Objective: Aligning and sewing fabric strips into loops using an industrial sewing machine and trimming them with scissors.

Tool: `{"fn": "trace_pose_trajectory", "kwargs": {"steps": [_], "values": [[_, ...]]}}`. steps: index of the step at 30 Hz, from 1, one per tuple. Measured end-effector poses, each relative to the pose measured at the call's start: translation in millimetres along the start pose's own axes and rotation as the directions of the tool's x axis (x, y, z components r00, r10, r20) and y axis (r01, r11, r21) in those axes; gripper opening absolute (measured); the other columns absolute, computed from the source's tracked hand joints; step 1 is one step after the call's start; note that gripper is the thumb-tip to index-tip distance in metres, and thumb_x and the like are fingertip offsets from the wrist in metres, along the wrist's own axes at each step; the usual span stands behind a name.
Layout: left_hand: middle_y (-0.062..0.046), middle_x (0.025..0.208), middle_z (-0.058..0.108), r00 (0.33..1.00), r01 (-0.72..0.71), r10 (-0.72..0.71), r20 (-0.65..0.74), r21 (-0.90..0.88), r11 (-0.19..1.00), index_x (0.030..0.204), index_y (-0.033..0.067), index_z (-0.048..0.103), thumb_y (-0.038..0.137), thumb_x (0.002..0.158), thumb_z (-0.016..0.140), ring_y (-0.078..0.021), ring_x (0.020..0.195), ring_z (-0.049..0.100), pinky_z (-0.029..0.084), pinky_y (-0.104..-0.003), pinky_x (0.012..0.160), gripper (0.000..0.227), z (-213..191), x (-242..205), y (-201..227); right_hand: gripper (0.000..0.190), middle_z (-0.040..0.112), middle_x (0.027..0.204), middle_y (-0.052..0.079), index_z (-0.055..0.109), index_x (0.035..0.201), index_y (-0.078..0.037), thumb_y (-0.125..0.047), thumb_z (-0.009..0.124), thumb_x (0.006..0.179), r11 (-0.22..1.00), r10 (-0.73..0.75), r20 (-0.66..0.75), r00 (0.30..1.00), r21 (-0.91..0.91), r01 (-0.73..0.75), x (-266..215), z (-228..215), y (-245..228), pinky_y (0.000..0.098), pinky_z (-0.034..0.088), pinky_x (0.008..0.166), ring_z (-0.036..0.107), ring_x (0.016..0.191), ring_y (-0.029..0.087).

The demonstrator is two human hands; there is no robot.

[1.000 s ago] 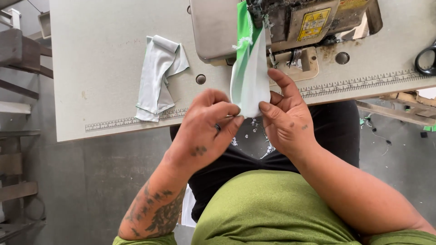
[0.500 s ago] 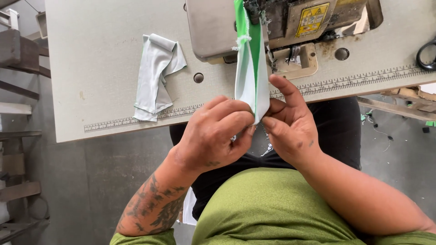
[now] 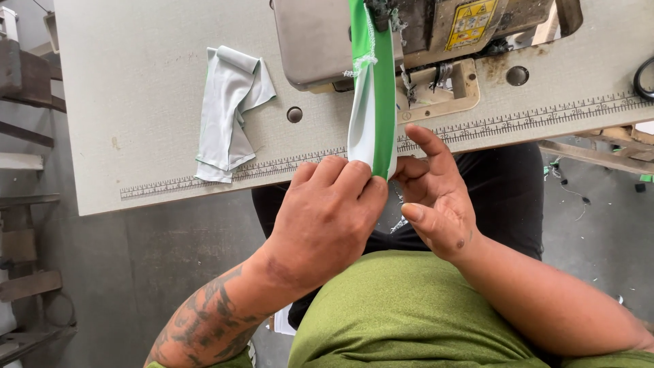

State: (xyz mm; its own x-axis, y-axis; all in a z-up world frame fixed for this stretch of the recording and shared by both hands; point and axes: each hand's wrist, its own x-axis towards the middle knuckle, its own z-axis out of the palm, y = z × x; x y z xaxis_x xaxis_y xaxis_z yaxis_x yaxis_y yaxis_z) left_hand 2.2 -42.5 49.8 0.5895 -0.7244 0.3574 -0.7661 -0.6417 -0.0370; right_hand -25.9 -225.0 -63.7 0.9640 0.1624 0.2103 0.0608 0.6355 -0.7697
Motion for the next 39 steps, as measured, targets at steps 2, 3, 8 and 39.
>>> {"fn": "trace_pose_trajectory", "kwargs": {"steps": [2, 3, 8, 39], "values": [[-0.004, 0.087, 0.051, 1.0, 0.022, -0.023, 0.02, 0.086, 0.996, 0.087, 0.0146, 0.06, 0.007, 0.09, 0.061, -0.0262, 0.08, 0.054, 0.043, -0.041, 0.069, 0.009, -1.1, -2.1, 2.9, 0.091, 0.068, 0.127, 0.017, 0.028, 0.166, -0.009, -0.028, 0.08, 0.094, 0.999, 0.02, -0.008, 1.0, 0.043, -0.02, -1.7, -0.1, -0.1, 0.0358, 0.051, 0.108, 0.064, 0.117, 0.023], [-0.004, 0.087, 0.051, 0.999, 0.023, -0.025, 0.021, 0.085, 0.996, 0.087, 0.0146, 0.06, 0.007, 0.09, 0.061, -0.0262, 0.08, 0.054, 0.043, -0.041, 0.069, 0.009, 1.0, -2.3, 4.5, 0.091, 0.068, 0.127, 0.017, 0.028, 0.166, -0.009, -0.028, 0.08, 0.094, 0.999, 0.022, -0.008, 1.0, 0.044, -0.022, -2.1, -0.2, 0.2, 0.0358, 0.051, 0.108, 0.064, 0.117, 0.023], [-0.003, 0.081, 0.047, 0.999, 0.023, -0.026, 0.025, 0.141, 0.99, 0.082, 0.0158, 0.061, 0.005, 0.087, 0.062, -0.0251, 0.075, 0.048, 0.038, -0.04, 0.066, 0.012, 13.4, -1.9, 10.6, 0.085, 0.065, 0.132, 0.015, 0.035, 0.163, -0.004, -0.033, 0.079, 0.096, 0.999, 0.004, 0.008, 1.0, -0.047, -0.004, -2.2, 4.8, -3.8, 0.038, 0.047, 0.119, 0.062, 0.126, 0.022], [-0.011, 0.106, 0.073, 0.989, 0.143, -0.144, 0.034, 0.033, 0.989, 0.112, 0.0063, 0.068, 0.002, 0.101, 0.058, -0.0385, 0.092, 0.064, 0.049, -0.05, 0.07, 0.016, 20.7, 46.4, -108.1, 0.073, 0.073, 0.131, 0.02, 0.065, 0.136, 0.002, -0.053, 0.067, 0.088, 0.899, 0.074, -0.116, 0.99, -0.423, -0.117, 81.5, -23.5, -2.0, 0.0469, 0.057, 0.115, 0.069, 0.126, 0.033]]}}
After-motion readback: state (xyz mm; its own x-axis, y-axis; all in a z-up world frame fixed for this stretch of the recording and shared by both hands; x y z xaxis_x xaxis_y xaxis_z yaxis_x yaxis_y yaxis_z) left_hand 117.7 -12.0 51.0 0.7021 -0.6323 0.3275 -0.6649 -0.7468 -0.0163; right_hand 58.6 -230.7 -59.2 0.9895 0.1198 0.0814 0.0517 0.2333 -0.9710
